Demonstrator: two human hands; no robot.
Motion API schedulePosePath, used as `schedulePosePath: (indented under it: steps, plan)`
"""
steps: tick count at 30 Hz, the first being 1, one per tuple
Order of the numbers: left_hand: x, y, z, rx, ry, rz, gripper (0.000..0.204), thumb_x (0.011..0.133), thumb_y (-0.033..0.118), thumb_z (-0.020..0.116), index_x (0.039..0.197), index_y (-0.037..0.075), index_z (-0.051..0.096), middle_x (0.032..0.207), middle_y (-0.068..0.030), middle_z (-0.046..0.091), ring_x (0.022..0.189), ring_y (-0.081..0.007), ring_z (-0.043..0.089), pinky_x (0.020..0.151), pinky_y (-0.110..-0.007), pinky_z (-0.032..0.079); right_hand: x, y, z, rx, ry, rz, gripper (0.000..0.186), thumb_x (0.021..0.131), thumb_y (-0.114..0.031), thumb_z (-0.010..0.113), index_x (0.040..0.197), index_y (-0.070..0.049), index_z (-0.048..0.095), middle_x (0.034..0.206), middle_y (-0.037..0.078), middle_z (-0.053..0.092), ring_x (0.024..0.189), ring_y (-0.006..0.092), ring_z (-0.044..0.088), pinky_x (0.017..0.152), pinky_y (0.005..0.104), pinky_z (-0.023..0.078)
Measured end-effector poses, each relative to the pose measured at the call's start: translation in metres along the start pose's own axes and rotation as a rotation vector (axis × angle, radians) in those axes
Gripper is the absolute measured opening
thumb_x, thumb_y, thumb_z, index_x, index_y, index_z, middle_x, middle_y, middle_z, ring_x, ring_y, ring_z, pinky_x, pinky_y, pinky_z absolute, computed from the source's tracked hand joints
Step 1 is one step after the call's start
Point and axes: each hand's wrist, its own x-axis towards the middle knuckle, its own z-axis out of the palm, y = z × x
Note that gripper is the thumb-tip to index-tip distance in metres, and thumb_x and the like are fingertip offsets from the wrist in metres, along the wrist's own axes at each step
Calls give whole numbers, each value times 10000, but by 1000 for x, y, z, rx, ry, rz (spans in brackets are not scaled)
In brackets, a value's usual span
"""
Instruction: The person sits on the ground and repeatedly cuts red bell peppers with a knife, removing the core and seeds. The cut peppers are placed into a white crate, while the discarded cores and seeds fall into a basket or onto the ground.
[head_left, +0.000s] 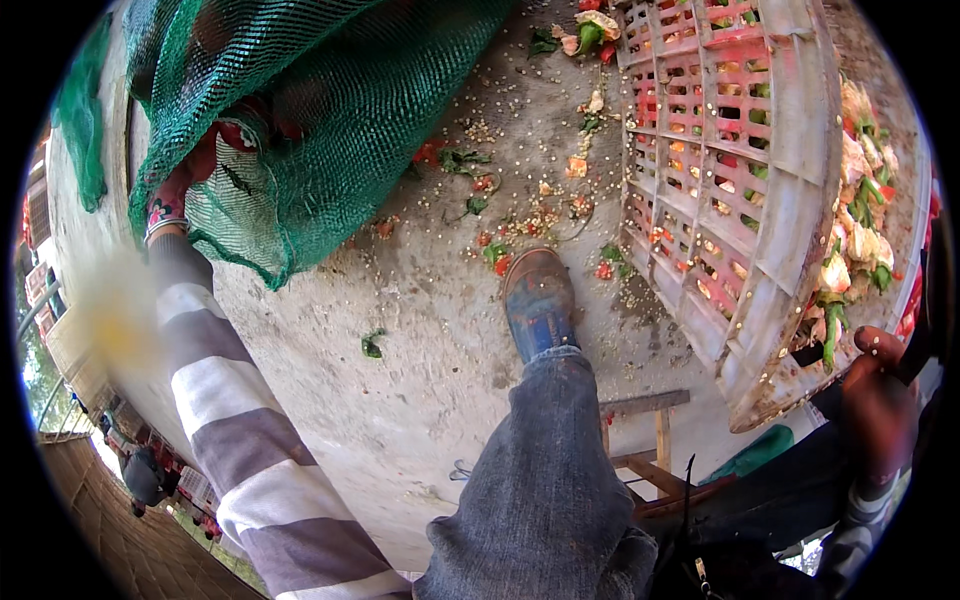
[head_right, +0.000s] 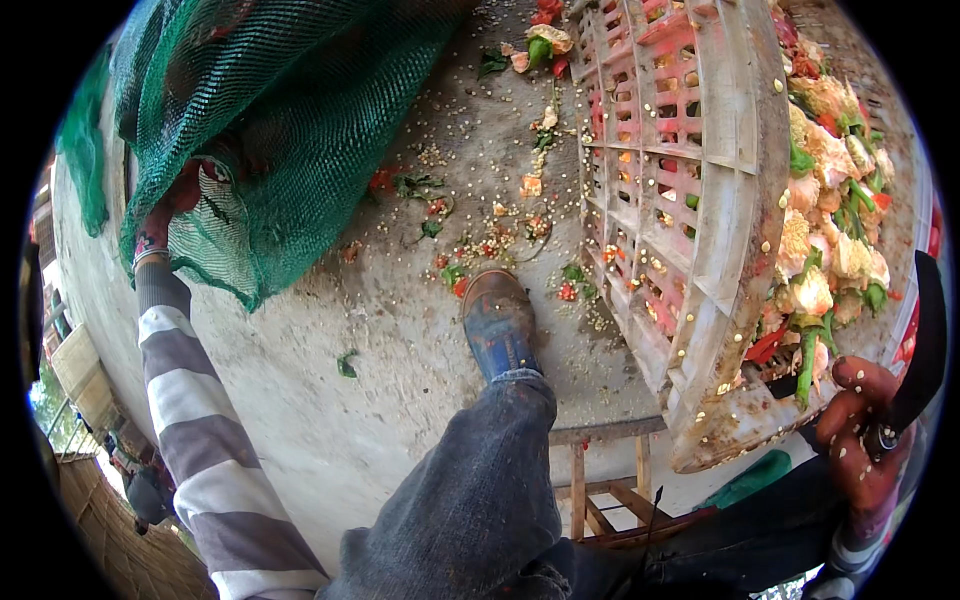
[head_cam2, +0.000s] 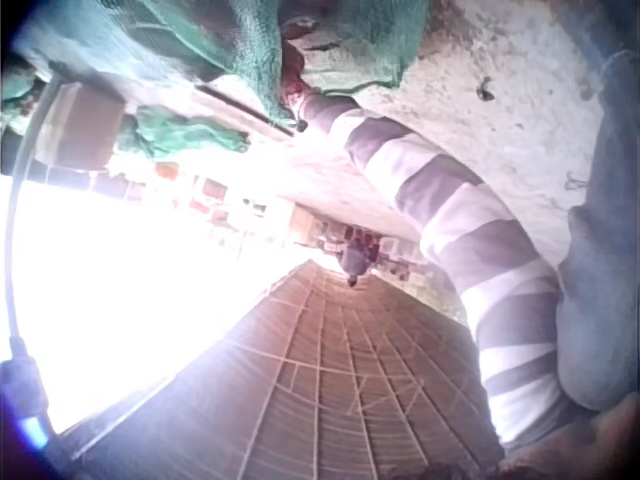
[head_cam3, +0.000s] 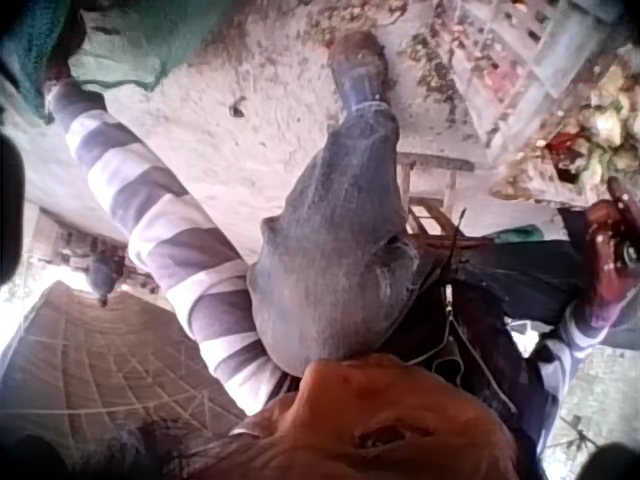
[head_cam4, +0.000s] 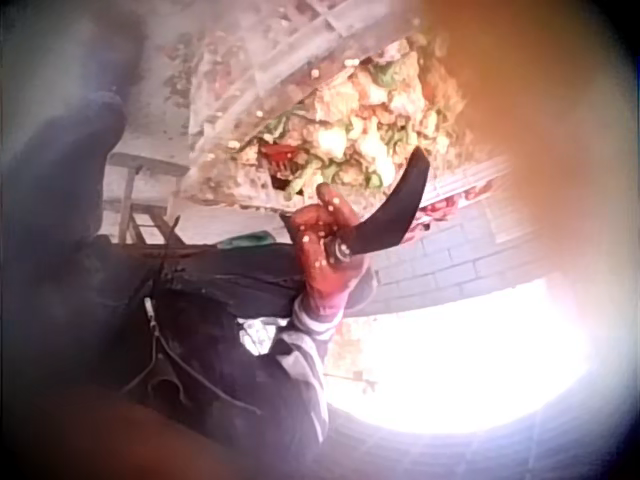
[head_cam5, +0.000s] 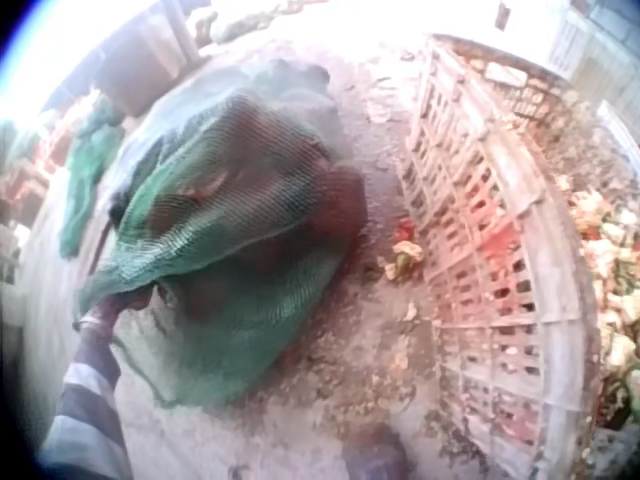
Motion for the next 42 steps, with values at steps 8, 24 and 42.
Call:
schedulePosePath:
  steps: [8,24,42]
  plan:
    - [-8,2,3,61,119,144,373,856,293,631,1159,75,625,1136,-146,632,1066,-321,584,915,-403,445,0,1,0,85,-76,87,541,715,-126,530,1233,20,471,686,16,556,560,43,431,533,182,301]
    - [-73,-15,-10,-31,-68,-207,328,868,318,596,1118,113,649,1147,-148,624,1060,-347,577,897,-420,447,-1,1,7,61,-130,54,569,756,-217,586,1274,-20,454,717,-1,535,543,22,382,509,175,270]
    - [15,5,17,-26,-307,-15,466,758,318,707,1171,121,622,1172,-130,624,1084,-315,583,932,-405,439,5,-4,8,142,-128,87,544,694,-74,491,1229,23,475,675,24,560,553,57,456,524,182,327]
